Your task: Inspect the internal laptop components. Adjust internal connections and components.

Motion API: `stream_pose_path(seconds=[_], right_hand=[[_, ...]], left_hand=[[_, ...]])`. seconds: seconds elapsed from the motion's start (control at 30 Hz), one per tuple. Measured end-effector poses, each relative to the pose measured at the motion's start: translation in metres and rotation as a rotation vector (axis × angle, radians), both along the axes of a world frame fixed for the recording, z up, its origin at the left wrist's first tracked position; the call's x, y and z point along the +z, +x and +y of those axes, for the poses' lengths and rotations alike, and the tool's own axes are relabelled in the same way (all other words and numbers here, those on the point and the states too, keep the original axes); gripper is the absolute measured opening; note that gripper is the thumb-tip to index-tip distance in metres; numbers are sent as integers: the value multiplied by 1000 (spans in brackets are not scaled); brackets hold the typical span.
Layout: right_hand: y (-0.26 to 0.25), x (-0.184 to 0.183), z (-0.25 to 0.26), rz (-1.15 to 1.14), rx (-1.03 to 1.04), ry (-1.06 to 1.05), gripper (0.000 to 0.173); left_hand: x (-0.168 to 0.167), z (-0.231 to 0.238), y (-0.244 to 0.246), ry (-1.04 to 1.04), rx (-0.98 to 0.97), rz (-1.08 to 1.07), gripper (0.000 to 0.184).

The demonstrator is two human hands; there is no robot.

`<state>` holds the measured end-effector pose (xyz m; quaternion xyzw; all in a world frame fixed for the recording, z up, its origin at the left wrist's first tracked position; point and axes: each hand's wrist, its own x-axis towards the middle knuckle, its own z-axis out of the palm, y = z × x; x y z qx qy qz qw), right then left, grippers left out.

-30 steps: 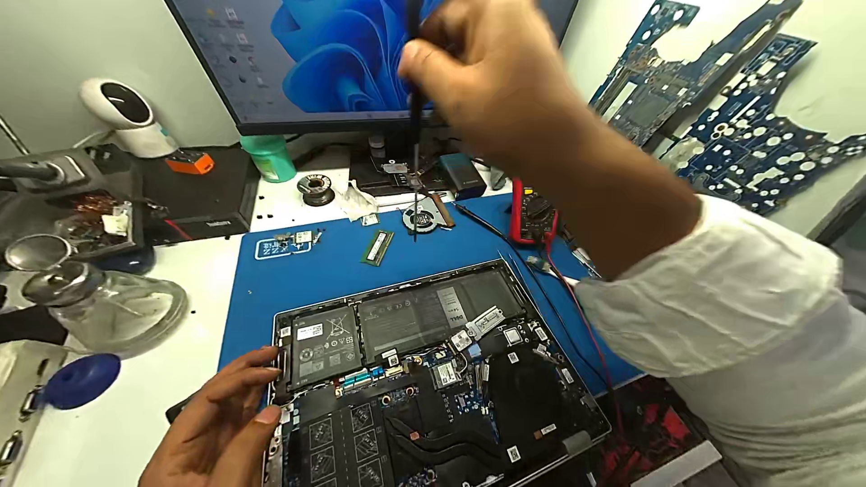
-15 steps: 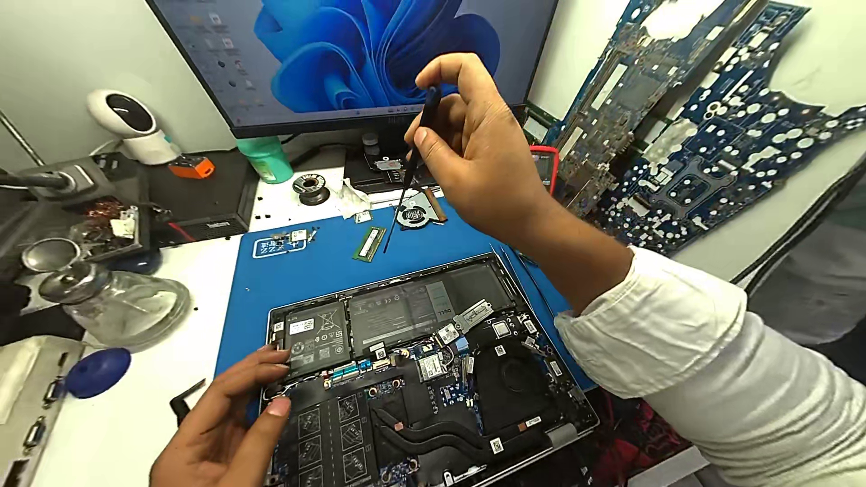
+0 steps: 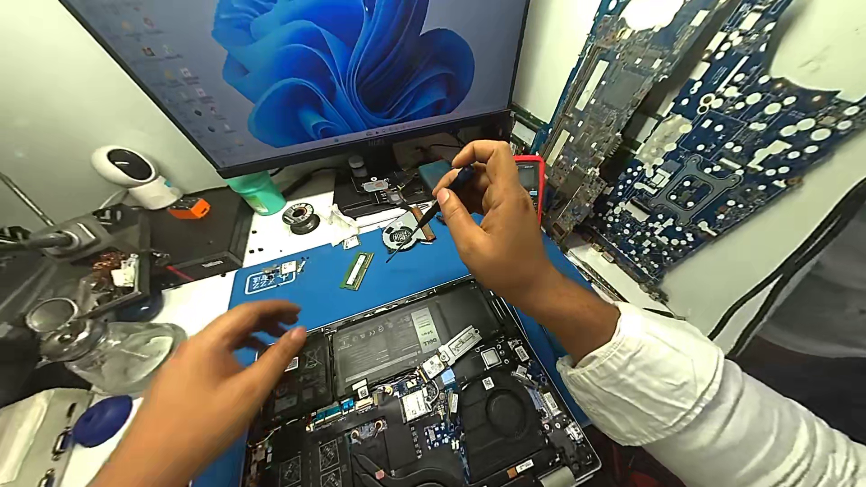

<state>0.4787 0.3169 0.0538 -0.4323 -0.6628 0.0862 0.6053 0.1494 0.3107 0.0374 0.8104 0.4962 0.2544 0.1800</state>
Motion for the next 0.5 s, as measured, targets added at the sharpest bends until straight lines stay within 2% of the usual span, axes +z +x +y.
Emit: stream_pose_path(seconds=[0.13,0.27,0.4,0.5], right_hand=[[0,-7,-3,32,-36,66,29],[-2,-15,-4,19,-79,78,28],[-7,-18,-4,5,-67,64,30],[-9,-16,-8,-35,-50,50,30]], left_hand=[[-7,59,49,-32,15,187,37],[-24,90,73,24,16,356,35],[-27,108,70,82,-11,340,21],[-28,119,68,100,43,314,19]])
